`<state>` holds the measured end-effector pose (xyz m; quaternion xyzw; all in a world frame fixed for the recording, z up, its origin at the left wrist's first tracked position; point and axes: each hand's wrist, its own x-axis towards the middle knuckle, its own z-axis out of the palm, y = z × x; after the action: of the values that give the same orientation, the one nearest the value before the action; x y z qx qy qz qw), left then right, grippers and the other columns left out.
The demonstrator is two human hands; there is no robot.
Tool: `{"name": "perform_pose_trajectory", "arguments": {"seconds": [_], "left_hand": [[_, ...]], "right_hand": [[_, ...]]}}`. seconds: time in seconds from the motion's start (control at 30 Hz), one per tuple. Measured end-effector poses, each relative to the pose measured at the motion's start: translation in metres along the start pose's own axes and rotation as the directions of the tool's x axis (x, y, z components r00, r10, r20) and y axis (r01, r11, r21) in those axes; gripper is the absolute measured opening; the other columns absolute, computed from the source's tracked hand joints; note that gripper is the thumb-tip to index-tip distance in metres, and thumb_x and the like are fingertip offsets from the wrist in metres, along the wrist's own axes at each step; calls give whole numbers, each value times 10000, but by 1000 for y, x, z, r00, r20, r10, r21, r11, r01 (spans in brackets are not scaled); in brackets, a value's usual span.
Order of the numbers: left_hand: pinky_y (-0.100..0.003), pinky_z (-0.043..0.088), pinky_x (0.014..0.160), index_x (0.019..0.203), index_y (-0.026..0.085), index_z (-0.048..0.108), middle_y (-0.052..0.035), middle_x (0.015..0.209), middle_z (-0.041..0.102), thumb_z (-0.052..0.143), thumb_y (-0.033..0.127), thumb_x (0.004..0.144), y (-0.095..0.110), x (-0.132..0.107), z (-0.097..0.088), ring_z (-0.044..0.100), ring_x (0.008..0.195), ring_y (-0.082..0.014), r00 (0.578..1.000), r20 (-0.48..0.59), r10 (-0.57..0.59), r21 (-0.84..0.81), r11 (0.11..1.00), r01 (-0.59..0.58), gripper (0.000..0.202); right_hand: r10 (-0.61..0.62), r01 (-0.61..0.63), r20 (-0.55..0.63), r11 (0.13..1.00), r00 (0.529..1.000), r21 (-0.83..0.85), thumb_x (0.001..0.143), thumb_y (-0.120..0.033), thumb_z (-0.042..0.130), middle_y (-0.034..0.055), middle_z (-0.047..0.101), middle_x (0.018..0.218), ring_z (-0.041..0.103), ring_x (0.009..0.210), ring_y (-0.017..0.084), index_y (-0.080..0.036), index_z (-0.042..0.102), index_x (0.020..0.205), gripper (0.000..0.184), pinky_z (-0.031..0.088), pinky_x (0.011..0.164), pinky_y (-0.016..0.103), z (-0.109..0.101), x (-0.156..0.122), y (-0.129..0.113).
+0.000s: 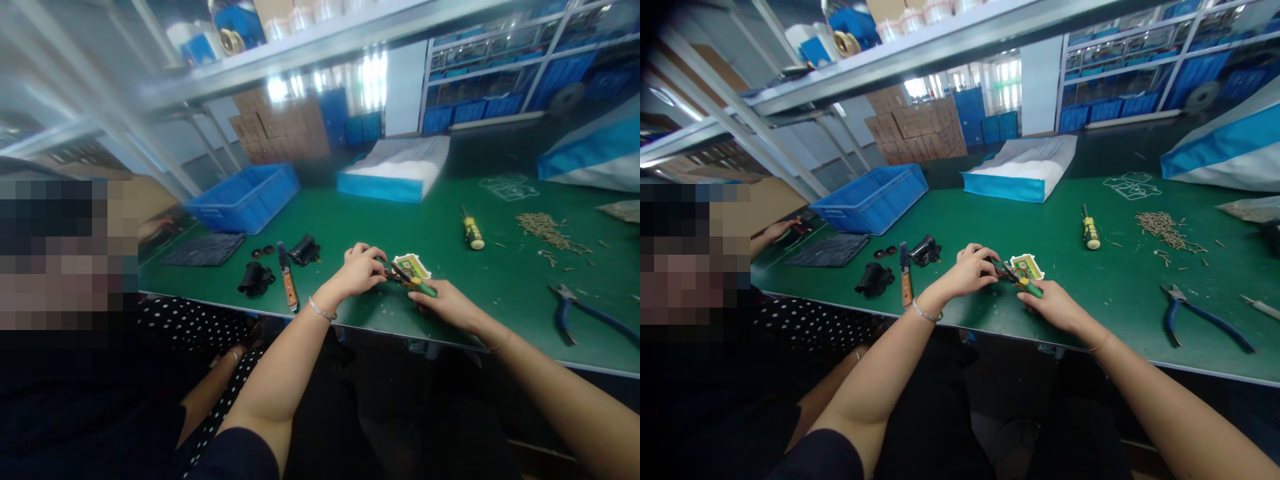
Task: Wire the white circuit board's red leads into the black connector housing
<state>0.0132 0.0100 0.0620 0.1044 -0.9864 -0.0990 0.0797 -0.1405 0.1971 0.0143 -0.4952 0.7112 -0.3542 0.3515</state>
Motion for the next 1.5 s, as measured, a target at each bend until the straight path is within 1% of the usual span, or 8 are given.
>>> {"name": "perform_pose_trajectory", "arguments": {"seconds": [0.2,0.37,0.53,0.8,0.93,1.07,1.23,1.5], "left_hand": [[-456,341,929,861,288,669,50,1215,577,753,342,711,0,2,3,376,1145,-264,999,-44,10,-12,1000,-10,180],[-430,386,946,1077,235,517,-23,1274,540,831,258,578,-1,2,3,421,1127,-251,994,-113,-11,-44,999,6,590],[-463,350,1051,1265,264,443,-71,1369,400,877,259,485,-4,0,6,358,1241,-291,988,-150,42,-14,999,-45,893],[-450,309,1122,1227,214,443,-83,1282,438,868,154,475,-31,-3,13,306,1308,-297,972,-233,-7,-24,1000,1,866],[-461,256,1154,1192,197,454,-57,1246,519,848,114,490,-40,-2,12,338,1309,-288,971,-238,15,-37,999,-24,809],[-415,344,1102,1202,202,461,-84,1342,475,750,67,582,-44,-3,10,422,1280,-244,980,-200,13,-146,988,-43,697],[-367,327,1125,1221,221,458,-65,1444,390,651,16,631,-59,-8,9,387,1331,-198,974,-215,-76,-251,968,20,654],[-362,316,1135,1215,225,470,-55,1420,421,649,9,620,-75,-9,8,414,1312,-191,972,-214,-96,-294,955,30,658]], "right_hand": [[-109,39,-299,972,948,-231,895,-555,487,108,554,1271,528,1128,260,-149,496,1345,606,392,996,358,-20,-17,23],[-123,-269,-500,720,857,-640,938,-503,388,175,556,1098,546,981,315,-123,380,1432,623,458,872,436,-42,-25,62],[-229,-355,-563,577,794,-736,933,-450,439,181,529,1160,489,1039,365,-140,476,1350,521,449,821,494,-41,-29,73],[-481,163,-349,743,804,-649,903,-378,549,74,454,1383,411,1243,228,-159,477,1341,494,349,1082,368,5,13,11],[-443,132,-294,710,847,-691,881,-371,594,83,356,1474,328,1330,266,-153,447,1375,560,294,1106,456,31,46,1],[-425,66,-303,664,853,-745,942,-273,499,40,449,1414,370,1292,240,-206,513,1305,369,377,995,453,38,55,5],[-385,-87,-337,540,859,-837,983,-275,412,45,452,1410,423,1218,258,-206,522,1276,321,427,749,419,25,19,15],[-363,-132,-345,500,865,-856,989,-328,426,19,394,1456,413,1239,254,-199,508,1297,344,411,853,427,-2,-43,53]]}}
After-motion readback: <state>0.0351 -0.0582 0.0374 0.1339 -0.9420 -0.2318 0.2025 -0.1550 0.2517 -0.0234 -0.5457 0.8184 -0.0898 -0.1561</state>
